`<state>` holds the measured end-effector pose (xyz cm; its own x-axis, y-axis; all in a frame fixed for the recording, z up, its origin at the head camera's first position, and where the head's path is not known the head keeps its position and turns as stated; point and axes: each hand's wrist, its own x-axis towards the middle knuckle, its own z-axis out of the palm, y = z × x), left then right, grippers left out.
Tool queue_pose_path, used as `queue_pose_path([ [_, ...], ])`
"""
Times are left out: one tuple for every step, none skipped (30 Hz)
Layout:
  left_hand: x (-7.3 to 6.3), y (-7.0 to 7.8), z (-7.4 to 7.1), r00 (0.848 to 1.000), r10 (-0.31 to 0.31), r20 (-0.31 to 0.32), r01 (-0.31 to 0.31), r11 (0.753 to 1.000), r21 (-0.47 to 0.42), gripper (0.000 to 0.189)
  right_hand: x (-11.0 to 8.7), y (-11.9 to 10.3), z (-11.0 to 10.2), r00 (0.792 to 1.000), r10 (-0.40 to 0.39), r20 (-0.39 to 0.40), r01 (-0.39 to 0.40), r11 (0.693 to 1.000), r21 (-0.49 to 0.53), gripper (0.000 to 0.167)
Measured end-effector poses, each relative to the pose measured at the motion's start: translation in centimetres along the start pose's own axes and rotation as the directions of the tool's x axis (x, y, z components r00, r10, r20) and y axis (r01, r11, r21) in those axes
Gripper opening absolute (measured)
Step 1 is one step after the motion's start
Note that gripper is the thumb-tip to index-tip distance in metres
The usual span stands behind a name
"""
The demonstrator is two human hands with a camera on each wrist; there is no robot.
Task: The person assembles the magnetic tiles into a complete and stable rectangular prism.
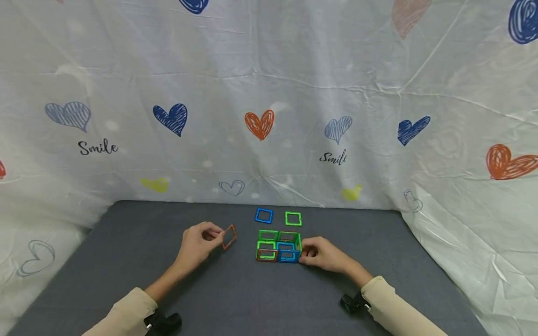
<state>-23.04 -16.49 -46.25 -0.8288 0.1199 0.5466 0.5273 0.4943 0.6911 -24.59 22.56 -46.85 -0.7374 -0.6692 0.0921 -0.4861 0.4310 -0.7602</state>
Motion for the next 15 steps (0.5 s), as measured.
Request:
queue_pose_path([
  [-0.1,0.2,0.2,1.0,-0.011,-0.003,0.011,1.0,-0.002,0.012,0.0,0.0,0.0,1.0,0.002,0.001,-0.002,1.0,0.001,0.006],
  [-0.1,0.4,0.5,1.0,-0.022,-0.004,0.022,1.0,-0.01,0.012,0.0,0.0,0.0,1.0,0.003,0.001,-0.003,1.0,0.001,0.006],
  [-0.2,0.5,0.8,0.999,-0.034,-0.003,0.034,0.999,-0.014,0.012,0.0,0.0,0.0,1.0,0.003,0.002,-0.003,1.0,0.001,0.006],
  [-0.2,0.7,1.1,0.999,-0.048,0.001,0.048,0.999,-0.023,0.011,0.0,0.0,0.0,1.0,0.003,0.003,-0.003,1.0,0.0,0.006],
  [-0.3,0.9,1.3,0.998,-0.06,0.005,0.06,0.998,-0.033,0.011,0.0,0.0,0.0,1.0,0.002,0.004,-0.002,1.0,0.0,0.006],
  [-0.3,1.2,1.6,0.997,-0.072,0.013,0.072,0.996,-0.047,0.01,0.0,0.0,0.0,1.0,0.0,0.004,0.0,1.0,-0.002,0.006],
  [-0.4,1.4,1.9,0.996,-0.082,0.021,0.083,0.995,-0.058,0.009,0.0,0.1,0.0,1.0,-0.003,0.004,0.003,1.0,-0.004,0.006],
  [-0.4,1.6,2.1,0.995,-0.091,0.027,0.093,0.993,-0.072,0.008,0.0,0.1,0.0,1.0,-0.005,0.003,0.005,1.0,-0.005,0.007],
  [-0.4,1.8,2.4,0.994,-0.101,0.034,0.104,0.992,-0.076,0.007,0.0,0.1,0.0,1.0,-0.006,0.003,0.006,1.0,-0.006,0.007],
  [-0.4,1.9,2.6,0.993,-0.109,0.039,0.112,0.99,-0.085,0.006,0.0,0.1,0.0,1.0,-0.008,0.002,0.008,1.0,-0.008,0.007],
  [-0.4,2.1,2.8,0.993,-0.115,0.042,0.118,0.989,-0.086,0.005,0.0,0.1,0.0,1.0,-0.01,0.002,0.01,1.0,-0.01,0.007],
  [-0.4,2.2,3.0,0.992,-0.122,0.045,0.125,0.988,-0.089,0.005,0.0,0.1,0.0,1.0,-0.01,0.001,0.01,1.0,-0.011,0.007],
  [-0.4,2.3,3.3,0.991,-0.128,0.045,0.131,0.987,-0.088,0.006,0.0,0.1,0.0,1.0,-0.01,0.001,0.01,1.0,-0.011,0.007],
  [-0.4,2.4,3.5,0.99,-0.132,0.043,0.135,0.987,-0.086,0.007,0.0,0.0,0.0,1.0,-0.01,0.001,0.01,1.0,-0.011,0.007],
  [-0.3,2.5,3.7,0.99,-0.138,0.041,0.141,0.987,-0.081,0.008,0.0,0.0,0.0,1.0,-0.01,0.002,0.01,1.0,-0.011,0.007],
])
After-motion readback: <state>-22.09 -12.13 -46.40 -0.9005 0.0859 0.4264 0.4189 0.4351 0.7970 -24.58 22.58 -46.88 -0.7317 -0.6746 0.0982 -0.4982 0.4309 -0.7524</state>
